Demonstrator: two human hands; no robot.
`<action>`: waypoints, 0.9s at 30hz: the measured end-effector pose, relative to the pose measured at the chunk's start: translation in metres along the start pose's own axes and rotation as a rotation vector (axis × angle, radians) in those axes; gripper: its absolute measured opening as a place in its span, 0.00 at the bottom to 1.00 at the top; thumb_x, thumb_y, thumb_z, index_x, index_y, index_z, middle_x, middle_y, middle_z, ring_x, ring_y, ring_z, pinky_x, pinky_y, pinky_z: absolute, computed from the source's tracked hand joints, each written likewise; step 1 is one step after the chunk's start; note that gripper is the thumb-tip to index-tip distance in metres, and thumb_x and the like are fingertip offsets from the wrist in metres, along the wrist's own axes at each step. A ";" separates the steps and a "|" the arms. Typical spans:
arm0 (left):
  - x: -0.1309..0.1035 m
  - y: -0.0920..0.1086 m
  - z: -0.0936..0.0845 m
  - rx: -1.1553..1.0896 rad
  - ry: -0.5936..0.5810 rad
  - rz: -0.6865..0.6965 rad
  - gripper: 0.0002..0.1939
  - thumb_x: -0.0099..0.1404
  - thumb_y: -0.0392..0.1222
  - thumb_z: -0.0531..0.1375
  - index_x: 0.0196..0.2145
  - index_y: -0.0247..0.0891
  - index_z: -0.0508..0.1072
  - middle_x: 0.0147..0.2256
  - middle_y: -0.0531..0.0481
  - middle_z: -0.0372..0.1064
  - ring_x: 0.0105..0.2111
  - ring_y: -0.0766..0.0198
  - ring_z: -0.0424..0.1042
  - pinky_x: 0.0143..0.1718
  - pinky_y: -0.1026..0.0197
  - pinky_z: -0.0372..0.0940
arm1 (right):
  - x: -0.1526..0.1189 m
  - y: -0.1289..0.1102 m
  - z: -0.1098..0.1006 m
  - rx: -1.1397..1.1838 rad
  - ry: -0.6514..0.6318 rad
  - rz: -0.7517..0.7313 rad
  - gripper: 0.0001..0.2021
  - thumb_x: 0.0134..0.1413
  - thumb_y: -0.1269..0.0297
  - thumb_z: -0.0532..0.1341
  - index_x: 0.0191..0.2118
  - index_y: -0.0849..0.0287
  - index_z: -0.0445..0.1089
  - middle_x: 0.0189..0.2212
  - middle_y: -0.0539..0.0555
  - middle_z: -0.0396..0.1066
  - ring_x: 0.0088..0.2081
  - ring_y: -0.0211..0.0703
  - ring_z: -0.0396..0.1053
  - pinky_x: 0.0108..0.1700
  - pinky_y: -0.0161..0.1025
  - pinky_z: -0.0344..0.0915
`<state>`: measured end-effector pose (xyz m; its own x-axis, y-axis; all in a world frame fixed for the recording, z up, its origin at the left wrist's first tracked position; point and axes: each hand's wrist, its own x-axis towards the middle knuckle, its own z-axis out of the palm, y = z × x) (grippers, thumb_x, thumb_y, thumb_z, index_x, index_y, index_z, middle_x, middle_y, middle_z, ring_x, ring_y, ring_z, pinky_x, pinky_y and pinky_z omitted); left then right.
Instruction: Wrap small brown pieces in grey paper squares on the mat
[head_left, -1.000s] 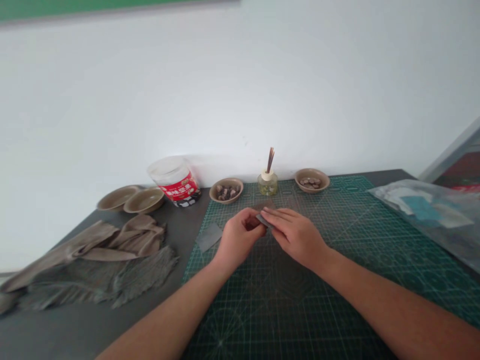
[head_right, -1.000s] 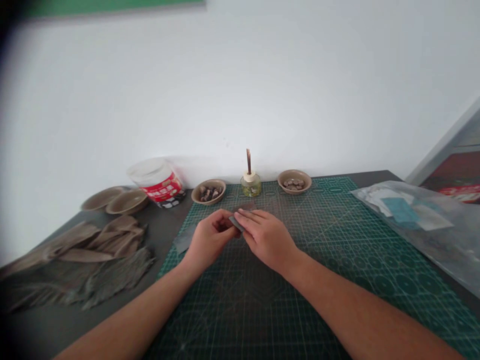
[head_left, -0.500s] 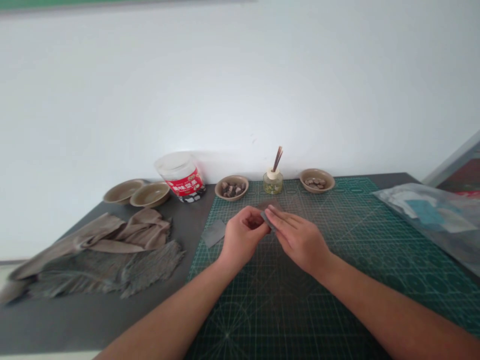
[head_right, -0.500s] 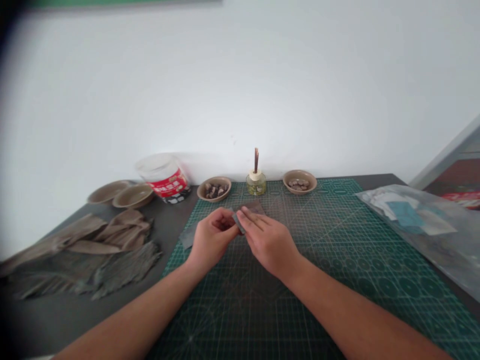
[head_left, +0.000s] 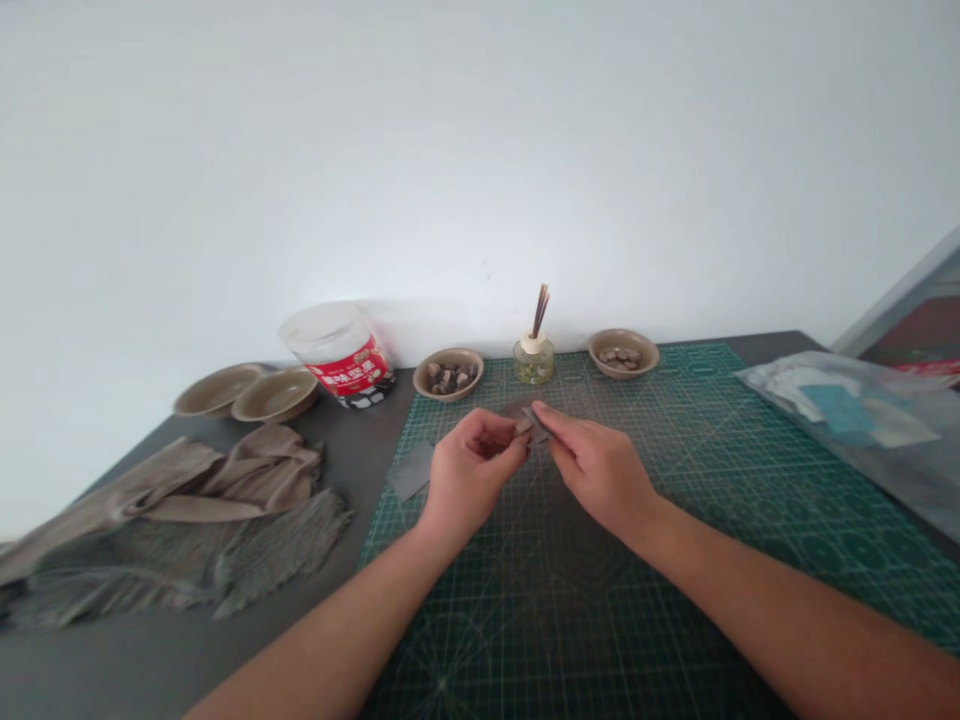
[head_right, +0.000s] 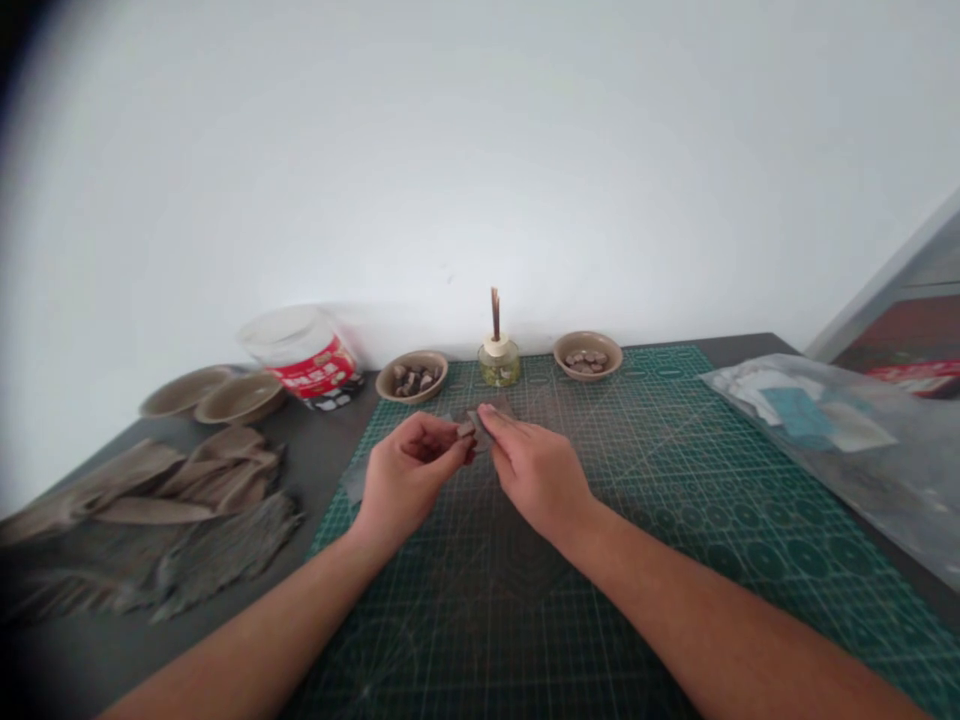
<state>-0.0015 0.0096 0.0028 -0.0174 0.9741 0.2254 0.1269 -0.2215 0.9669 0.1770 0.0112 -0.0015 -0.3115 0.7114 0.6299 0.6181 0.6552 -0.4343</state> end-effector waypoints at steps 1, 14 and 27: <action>-0.001 0.001 0.000 0.022 0.001 0.013 0.09 0.57 0.41 0.69 0.32 0.36 0.73 0.27 0.52 0.73 0.27 0.66 0.72 0.30 0.65 0.67 | 0.000 -0.002 -0.002 0.014 0.030 0.005 0.21 0.64 0.75 0.54 0.60 0.64 0.69 0.55 0.60 0.73 0.52 0.47 0.75 0.56 0.44 0.72; -0.010 0.005 -0.001 0.072 0.009 0.088 0.08 0.58 0.39 0.68 0.29 0.36 0.72 0.26 0.53 0.71 0.27 0.68 0.69 0.30 0.65 0.65 | -0.008 -0.006 -0.004 -0.018 0.013 -0.130 0.23 0.65 0.74 0.54 0.63 0.61 0.65 0.59 0.58 0.69 0.56 0.46 0.72 0.59 0.41 0.70; -0.007 0.001 -0.006 0.155 0.005 0.116 0.08 0.58 0.37 0.66 0.26 0.37 0.70 0.24 0.55 0.68 0.25 0.69 0.66 0.27 0.66 0.62 | -0.005 -0.014 -0.004 -0.093 0.035 -0.237 0.21 0.65 0.75 0.53 0.61 0.63 0.68 0.59 0.61 0.68 0.55 0.47 0.73 0.56 0.42 0.72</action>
<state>-0.0071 0.0025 0.0031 0.0012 0.9422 0.3350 0.2793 -0.3220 0.9046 0.1726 -0.0023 0.0037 -0.4315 0.5306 0.7296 0.5948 0.7754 -0.2121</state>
